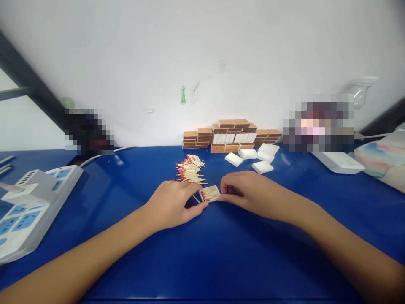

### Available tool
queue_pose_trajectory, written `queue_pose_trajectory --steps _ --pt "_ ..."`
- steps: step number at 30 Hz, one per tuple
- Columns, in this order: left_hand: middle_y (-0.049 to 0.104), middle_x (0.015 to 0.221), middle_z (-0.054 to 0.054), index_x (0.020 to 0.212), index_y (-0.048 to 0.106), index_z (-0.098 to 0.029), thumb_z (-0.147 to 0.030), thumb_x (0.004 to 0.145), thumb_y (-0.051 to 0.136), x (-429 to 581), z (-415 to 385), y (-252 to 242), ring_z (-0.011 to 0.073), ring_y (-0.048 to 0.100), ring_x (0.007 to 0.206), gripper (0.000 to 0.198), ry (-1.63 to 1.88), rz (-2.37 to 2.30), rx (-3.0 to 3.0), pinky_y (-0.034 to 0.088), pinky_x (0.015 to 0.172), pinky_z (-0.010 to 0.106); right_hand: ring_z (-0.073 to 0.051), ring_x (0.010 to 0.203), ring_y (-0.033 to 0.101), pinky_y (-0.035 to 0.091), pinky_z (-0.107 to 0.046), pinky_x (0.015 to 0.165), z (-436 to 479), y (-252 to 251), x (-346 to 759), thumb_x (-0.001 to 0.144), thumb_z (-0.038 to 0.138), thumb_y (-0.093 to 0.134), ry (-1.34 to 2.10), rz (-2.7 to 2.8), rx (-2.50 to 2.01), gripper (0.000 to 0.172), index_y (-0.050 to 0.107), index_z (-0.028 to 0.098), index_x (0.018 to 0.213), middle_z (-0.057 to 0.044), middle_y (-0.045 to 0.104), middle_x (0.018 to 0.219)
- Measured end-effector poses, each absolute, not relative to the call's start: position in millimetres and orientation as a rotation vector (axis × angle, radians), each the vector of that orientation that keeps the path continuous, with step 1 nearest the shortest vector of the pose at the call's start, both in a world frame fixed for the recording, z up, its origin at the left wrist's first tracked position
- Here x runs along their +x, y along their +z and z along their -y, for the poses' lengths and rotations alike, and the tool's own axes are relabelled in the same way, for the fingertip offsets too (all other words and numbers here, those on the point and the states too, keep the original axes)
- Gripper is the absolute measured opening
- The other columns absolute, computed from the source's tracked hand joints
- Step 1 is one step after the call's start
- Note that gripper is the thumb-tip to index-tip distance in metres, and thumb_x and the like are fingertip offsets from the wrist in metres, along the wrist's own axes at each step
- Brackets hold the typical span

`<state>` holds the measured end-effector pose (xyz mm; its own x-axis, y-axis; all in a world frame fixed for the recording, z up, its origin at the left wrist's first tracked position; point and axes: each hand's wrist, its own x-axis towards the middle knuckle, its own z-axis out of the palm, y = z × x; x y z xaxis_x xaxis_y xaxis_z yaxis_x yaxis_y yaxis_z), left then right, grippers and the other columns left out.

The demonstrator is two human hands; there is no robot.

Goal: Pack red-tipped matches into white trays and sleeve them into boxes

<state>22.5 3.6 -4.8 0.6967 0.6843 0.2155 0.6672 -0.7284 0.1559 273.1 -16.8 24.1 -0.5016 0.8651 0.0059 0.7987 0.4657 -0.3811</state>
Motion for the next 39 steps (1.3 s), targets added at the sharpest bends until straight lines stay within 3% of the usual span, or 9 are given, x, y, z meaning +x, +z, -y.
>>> queue_pose_trajectory --steps 26,33,39 --pt "0.073 0.078 0.000 0.115 0.071 -0.024 -0.049 0.096 0.057 22 -3 -5 0.0180 0.068 0.065 0.034 0.355 -1.082 2.819 0.044 0.060 0.029 -0.014 0.071 0.055 0.036 -0.027 0.063 19 18 267 0.096 0.020 0.059 0.417 2.491 -1.344 0.010 0.061 0.021 0.086 0.000 0.065 0.083" --pt "0.074 0.080 0.001 0.115 0.071 -0.024 -0.049 0.096 0.058 23 -2 -6 0.0175 0.068 0.066 0.034 0.381 -1.073 2.829 0.044 0.061 0.029 -0.014 0.070 0.054 0.036 -0.027 0.063 19 16 266 0.098 0.021 0.059 0.434 2.515 -1.279 0.015 0.060 0.020 0.082 0.000 0.064 0.082" --pt "0.070 0.073 -0.002 0.102 0.070 -0.021 -0.042 0.094 0.062 22 -3 -5 0.0161 0.065 0.062 0.024 0.400 -1.040 2.840 0.042 0.058 0.029 -0.013 0.071 0.056 0.042 -0.026 0.065 27 20 260 0.097 0.027 0.064 0.556 2.411 -1.147 0.009 0.067 0.022 0.104 0.000 0.062 0.089"
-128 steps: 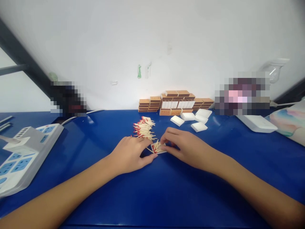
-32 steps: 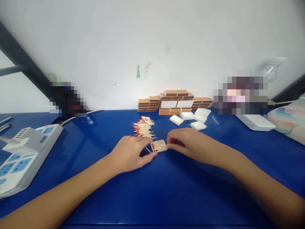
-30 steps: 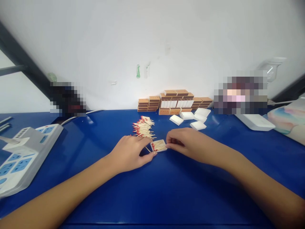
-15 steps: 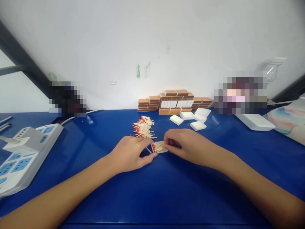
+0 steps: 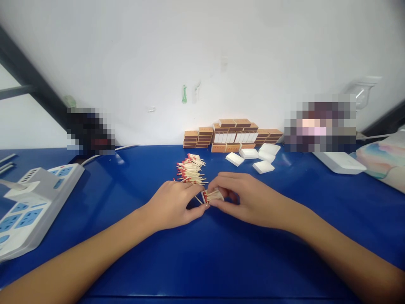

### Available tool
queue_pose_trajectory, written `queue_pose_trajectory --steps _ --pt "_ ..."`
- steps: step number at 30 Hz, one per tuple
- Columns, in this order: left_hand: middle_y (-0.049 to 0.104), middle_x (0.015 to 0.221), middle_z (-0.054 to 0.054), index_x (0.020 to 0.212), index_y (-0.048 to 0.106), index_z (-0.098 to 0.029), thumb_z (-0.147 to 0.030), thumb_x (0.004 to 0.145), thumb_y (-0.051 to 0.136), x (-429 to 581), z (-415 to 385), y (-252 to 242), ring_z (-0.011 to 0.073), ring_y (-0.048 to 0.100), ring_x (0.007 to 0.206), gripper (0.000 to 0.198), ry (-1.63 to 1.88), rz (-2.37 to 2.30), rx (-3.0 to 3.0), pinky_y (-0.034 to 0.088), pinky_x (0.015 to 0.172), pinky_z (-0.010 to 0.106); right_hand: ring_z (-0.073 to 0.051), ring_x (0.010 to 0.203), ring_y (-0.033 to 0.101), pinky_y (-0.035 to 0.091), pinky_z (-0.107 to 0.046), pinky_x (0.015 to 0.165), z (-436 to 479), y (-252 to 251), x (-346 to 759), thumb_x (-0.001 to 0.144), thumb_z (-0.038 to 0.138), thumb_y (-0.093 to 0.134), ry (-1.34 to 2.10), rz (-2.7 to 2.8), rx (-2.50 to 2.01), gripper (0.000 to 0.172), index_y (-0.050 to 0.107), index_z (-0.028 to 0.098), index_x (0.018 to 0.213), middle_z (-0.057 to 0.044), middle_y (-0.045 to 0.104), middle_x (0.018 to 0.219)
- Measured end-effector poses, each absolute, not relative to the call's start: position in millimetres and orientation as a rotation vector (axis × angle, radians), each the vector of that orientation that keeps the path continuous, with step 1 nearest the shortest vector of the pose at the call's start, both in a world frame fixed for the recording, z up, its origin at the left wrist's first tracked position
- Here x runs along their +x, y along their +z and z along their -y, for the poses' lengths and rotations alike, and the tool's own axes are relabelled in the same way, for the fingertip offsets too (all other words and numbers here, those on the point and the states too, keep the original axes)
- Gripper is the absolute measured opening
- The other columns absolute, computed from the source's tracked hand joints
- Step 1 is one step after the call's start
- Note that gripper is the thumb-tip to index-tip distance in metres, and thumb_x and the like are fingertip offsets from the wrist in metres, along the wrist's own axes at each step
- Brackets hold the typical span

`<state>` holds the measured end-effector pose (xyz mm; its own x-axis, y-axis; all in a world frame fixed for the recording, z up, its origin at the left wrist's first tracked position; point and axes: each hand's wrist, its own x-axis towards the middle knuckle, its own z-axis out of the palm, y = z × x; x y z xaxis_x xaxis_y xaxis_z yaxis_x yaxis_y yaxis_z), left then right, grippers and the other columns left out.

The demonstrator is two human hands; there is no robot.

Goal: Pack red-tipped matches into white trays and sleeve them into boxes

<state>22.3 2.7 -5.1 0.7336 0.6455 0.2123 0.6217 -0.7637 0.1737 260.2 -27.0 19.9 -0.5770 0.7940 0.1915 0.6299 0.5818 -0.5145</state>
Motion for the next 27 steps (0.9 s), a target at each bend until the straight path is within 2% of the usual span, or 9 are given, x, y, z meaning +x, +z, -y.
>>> queue_pose_trajectory --steps 2,6,10,16,21,27 --pt "0.067 0.069 -0.003 0.096 0.068 -0.021 -0.038 0.091 0.065 22 -3 -5 0.0161 0.064 0.060 0.018 0.407 -1.014 2.858 0.040 0.057 0.029 -0.012 0.073 0.057 0.043 -0.026 0.066 30 19 256 0.097 0.027 0.065 0.613 2.437 -1.083 0.012 0.069 0.023 0.108 -0.001 0.061 0.094" --pt "0.066 0.068 -0.004 0.095 0.067 -0.021 -0.035 0.089 0.067 22 -4 -5 0.0162 0.063 0.060 0.015 0.396 -1.001 2.871 0.037 0.056 0.028 -0.012 0.075 0.058 0.043 -0.025 0.066 31 12 250 0.099 0.022 0.062 0.647 2.475 -0.986 0.010 0.072 0.022 0.102 -0.001 0.061 0.095" --pt "0.069 0.072 -0.001 0.092 0.067 -0.020 -0.043 0.095 0.061 23 -3 -5 0.0165 0.064 0.061 0.024 0.379 -1.052 2.857 0.038 0.057 0.029 -0.011 0.073 0.058 0.044 -0.024 0.065 29 11 251 0.099 0.019 0.061 0.648 2.369 -0.992 0.011 0.071 0.020 0.096 -0.001 0.065 0.091" --pt "0.073 0.079 0.000 0.114 0.070 -0.024 -0.048 0.096 0.059 22 -1 -6 0.0172 0.068 0.066 0.032 0.408 -1.064 2.851 0.043 0.060 0.028 -0.011 0.069 0.061 0.044 -0.025 0.064 19 23 264 0.094 0.017 0.063 0.642 2.243 -1.189 0.011 0.073 0.022 0.093 0.001 0.072 0.084" --pt "0.071 0.073 -0.002 0.111 0.071 -0.023 -0.047 0.095 0.060 23 -1 -5 0.0168 0.066 0.062 0.031 0.451 -1.061 2.855 0.042 0.058 0.029 -0.012 0.064 0.059 0.042 -0.025 0.058 15 20 268 0.095 0.022 0.061 0.745 2.199 -1.283 0.013 0.074 0.022 0.090 0.001 0.071 0.077" --pt "0.062 0.062 -0.004 0.109 0.072 -0.021 -0.046 0.095 0.061 21 -5 0 0.0142 0.058 0.053 0.030 0.597 -1.072 2.838 0.037 0.054 0.028 -0.014 0.074 0.060 0.044 -0.027 0.065 24 13 257 0.098 0.021 0.058 0.388 2.250 -1.140 0.013 0.071 0.020 0.097 -0.006 0.069 0.099"
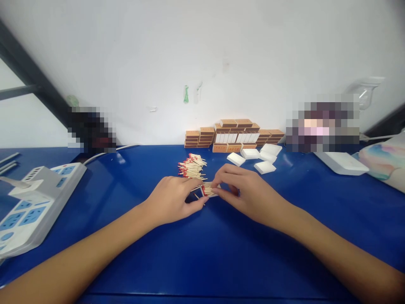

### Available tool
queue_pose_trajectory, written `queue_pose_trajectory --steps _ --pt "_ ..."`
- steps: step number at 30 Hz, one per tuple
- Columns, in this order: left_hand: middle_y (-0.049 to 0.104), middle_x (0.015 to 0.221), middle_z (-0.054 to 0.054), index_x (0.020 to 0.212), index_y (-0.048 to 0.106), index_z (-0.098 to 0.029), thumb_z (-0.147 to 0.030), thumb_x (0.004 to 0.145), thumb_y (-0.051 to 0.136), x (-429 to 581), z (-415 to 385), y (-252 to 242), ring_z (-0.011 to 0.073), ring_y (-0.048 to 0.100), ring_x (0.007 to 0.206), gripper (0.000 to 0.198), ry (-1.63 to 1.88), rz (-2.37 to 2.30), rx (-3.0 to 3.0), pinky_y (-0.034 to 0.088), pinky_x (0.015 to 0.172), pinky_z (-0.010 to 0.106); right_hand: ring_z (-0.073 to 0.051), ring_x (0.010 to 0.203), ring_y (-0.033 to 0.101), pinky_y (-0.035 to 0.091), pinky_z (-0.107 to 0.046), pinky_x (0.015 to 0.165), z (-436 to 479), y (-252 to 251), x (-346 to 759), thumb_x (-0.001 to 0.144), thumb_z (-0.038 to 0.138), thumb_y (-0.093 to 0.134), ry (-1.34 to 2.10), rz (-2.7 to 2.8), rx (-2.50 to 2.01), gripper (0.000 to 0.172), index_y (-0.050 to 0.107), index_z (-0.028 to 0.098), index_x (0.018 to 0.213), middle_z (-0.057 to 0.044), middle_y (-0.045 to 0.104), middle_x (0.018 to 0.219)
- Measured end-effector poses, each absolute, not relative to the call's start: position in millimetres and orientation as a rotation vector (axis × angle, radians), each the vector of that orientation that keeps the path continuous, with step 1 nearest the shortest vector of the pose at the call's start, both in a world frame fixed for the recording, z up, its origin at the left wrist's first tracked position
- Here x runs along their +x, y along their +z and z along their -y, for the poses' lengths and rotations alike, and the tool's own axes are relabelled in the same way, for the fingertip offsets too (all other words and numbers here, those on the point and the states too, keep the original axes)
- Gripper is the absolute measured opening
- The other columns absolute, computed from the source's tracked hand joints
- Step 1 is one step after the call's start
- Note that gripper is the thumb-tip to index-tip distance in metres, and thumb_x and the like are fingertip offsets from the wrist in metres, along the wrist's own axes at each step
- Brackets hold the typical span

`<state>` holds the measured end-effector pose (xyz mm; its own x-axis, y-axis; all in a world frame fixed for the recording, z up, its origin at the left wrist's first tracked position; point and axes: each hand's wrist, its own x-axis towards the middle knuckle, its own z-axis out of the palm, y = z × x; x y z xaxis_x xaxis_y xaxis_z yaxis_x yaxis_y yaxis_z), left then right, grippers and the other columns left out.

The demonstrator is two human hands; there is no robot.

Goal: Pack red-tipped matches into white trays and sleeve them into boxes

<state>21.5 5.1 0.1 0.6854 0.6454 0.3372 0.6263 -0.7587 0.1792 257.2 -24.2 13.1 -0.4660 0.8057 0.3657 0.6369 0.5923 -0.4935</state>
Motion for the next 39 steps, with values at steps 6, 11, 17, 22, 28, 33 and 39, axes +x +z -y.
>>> queue_pose_trajectory --steps 6,11,17,22,28,33,39 --pt "0.062 0.061 -0.003 0.104 0.072 -0.020 -0.040 0.093 0.062 18 -12 6 0.0130 0.054 0.051 0.025 0.775 -1.251 2.803 0.034 0.054 0.026 -0.013 0.064 0.057 0.039 -0.027 0.060 34 5 239 0.095 0.029 0.065 0.402 2.228 -1.224 0.013 0.067 0.020 0.086 0.000 0.065 0.075" --pt "0.060 0.059 -0.004 0.103 0.073 -0.020 -0.039 0.092 0.063 20 -10 6 0.0120 0.053 0.049 0.024 0.877 -1.316 2.755 0.034 0.054 0.025 -0.014 0.070 0.058 0.038 -0.026 0.062 34 -8 223 0.091 0.027 0.070 0.450 2.300 -1.342 0.011 0.063 0.019 0.089 -0.002 0.068 0.091" --pt "0.061 0.059 -0.004 0.105 0.073 -0.018 -0.041 0.092 0.064 20 -12 6 0.0124 0.055 0.051 0.027 0.905 -1.370 2.737 0.035 0.054 0.025 -0.015 0.074 0.059 0.042 -0.027 0.066 30 0 235 0.099 0.018 0.058 0.559 2.438 -1.350 0.011 0.060 0.019 0.088 -0.003 0.065 0.093" --pt "0.062 0.061 -0.003 0.106 0.073 -0.019 -0.041 0.093 0.062 17 -12 3 0.0128 0.056 0.051 0.027 0.760 -1.254 2.829 0.035 0.053 0.026 -0.016 0.076 0.059 0.044 -0.028 0.067 24 14 256 0.104 0.022 0.048 0.390 2.428 -1.281 0.012 0.056 0.020 0.095 -0.005 0.063 0.100" --pt "0.062 0.060 -0.003 0.106 0.072 -0.018 -0.044 0.095 0.060 17 -6 0 0.0123 0.055 0.050 0.031 0.765 -1.048 2.897 0.037 0.051 0.026 -0.017 0.074 0.061 0.044 -0.028 0.064 17 13 263 0.104 0.021 0.048 0.221 2.442 -1.293 0.011 0.056 0.020 0.097 -0.006 0.063 0.098" --pt "0.059 0.058 -0.005 0.107 0.072 -0.019 -0.045 0.094 0.062 20 -5 2 0.0112 0.054 0.050 0.031 0.752 -1.046 2.772 0.040 0.053 0.024 -0.017 0.077 0.062 0.046 -0.029 0.066 21 15 262 0.104 0.022 0.050 0.275 2.450 -1.240 0.012 0.062 0.021 0.100 -0.006 0.063 0.098" --pt "0.059 0.059 -0.006 0.116 0.071 -0.023 -0.043 0.092 0.065 22 -3 1 0.0116 0.055 0.052 0.032 0.568 -1.036 2.650 0.039 0.055 0.024 -0.018 0.077 0.060 0.043 -0.030 0.067 18 21 268 0.103 0.025 0.052 0.221 2.392 -1.300 0.014 0.063 0.021 0.096 -0.005 0.063 0.094"
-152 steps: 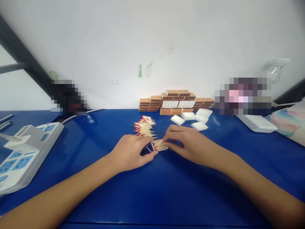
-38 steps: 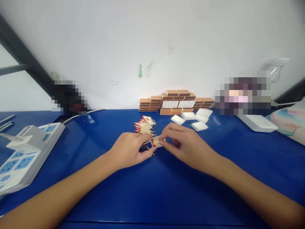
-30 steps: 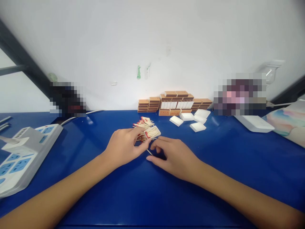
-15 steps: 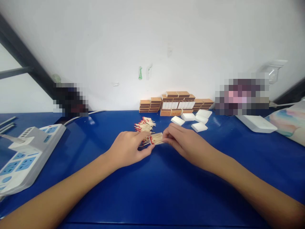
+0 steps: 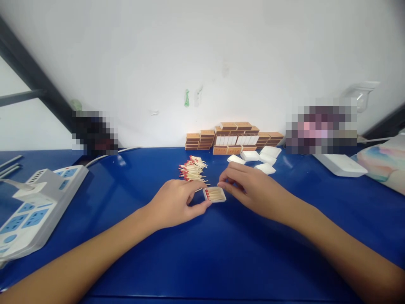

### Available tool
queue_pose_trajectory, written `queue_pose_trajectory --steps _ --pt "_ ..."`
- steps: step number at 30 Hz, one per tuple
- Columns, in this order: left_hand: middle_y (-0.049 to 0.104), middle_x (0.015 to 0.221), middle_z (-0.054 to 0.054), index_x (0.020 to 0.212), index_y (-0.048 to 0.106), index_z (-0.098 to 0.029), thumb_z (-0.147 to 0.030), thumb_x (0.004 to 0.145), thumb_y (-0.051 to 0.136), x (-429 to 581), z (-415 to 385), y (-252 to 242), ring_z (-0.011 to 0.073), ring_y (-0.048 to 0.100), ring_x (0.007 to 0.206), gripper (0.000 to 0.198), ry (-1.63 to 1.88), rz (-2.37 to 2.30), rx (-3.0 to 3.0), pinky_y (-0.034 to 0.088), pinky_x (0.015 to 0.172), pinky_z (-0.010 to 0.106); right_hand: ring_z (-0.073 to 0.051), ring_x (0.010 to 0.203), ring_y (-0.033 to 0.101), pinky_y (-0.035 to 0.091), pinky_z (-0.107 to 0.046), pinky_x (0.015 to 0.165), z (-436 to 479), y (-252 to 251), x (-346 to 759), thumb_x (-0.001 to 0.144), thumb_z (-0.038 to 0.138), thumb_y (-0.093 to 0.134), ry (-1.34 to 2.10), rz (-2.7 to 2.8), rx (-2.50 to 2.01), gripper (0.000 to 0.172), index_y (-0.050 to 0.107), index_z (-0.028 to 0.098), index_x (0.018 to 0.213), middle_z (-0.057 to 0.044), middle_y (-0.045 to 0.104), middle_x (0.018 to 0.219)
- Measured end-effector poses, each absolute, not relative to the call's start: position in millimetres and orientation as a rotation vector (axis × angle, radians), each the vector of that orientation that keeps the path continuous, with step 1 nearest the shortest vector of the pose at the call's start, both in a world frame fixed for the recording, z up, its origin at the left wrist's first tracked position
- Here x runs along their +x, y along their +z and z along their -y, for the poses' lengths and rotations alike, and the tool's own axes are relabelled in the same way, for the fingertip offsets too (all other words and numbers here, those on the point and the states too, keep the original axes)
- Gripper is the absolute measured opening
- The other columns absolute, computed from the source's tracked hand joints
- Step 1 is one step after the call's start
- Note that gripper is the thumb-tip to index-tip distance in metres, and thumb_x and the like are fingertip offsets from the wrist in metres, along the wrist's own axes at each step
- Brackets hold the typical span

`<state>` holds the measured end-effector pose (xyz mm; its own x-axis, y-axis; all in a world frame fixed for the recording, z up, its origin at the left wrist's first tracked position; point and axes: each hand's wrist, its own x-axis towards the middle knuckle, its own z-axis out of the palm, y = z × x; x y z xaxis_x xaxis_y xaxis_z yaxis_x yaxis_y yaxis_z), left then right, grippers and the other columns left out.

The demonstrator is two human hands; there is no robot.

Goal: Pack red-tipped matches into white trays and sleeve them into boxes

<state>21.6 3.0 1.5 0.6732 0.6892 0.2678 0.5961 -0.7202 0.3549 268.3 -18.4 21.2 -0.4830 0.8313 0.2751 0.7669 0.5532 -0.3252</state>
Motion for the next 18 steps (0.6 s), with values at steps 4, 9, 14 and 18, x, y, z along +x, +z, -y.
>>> queue_pose_trajectory --steps 4,9,14,18 --pt "0.064 0.064 -0.003 0.114 0.072 -0.023 -0.044 0.092 0.064 22.5 -0.9 0.0 0.0143 0.060 0.055 0.031 0.383 -1.055 2.716 0.041 0.057 0.026 -0.017 0.072 0.058 0.041 -0.029 0.063 14.4 17.1 272.1 0.102 0.026 0.055 0.206 2.408 -1.330 0.013 0.065 0.021 0.094 -0.004 0.063 0.091" --pt "0.066 0.066 -0.002 0.119 0.070 -0.024 -0.051 0.091 0.065 24.6 2.5 -1.2 0.0163 0.061 0.056 0.039 0.349 -1.087 2.749 0.039 0.056 0.027 -0.016 0.071 0.058 0.040 -0.030 0.063 13.6 15.1 271.3 0.101 0.026 0.055 0.208 2.416 -1.333 0.014 0.066 0.021 0.094 -0.003 0.064 0.088" --pt "0.059 0.058 -0.004 0.118 0.071 -0.025 -0.048 0.094 0.062 25.8 3.6 -3.5 0.0144 0.055 0.051 0.035 0.513 -1.089 2.745 0.037 0.056 0.027 -0.017 0.073 0.058 0.040 -0.029 0.063 15.1 18.6 270.8 0.101 0.025 0.056 0.199 2.396 -1.351 0.014 0.066 0.021 0.093 -0.003 0.064 0.088" --pt "0.058 0.058 -0.004 0.110 0.073 -0.025 -0.046 0.092 0.064 25.8 2.8 -3.7 0.0137 0.053 0.050 0.029 0.460 -1.102 2.742 0.033 0.053 0.026 -0.017 0.073 0.058 0.038 -0.029 0.062 15.4 19.8 271.4 0.101 0.027 0.056 0.171 2.363 -1.390 0.015 0.066 0.020 0.093 -0.004 0.065 0.089"
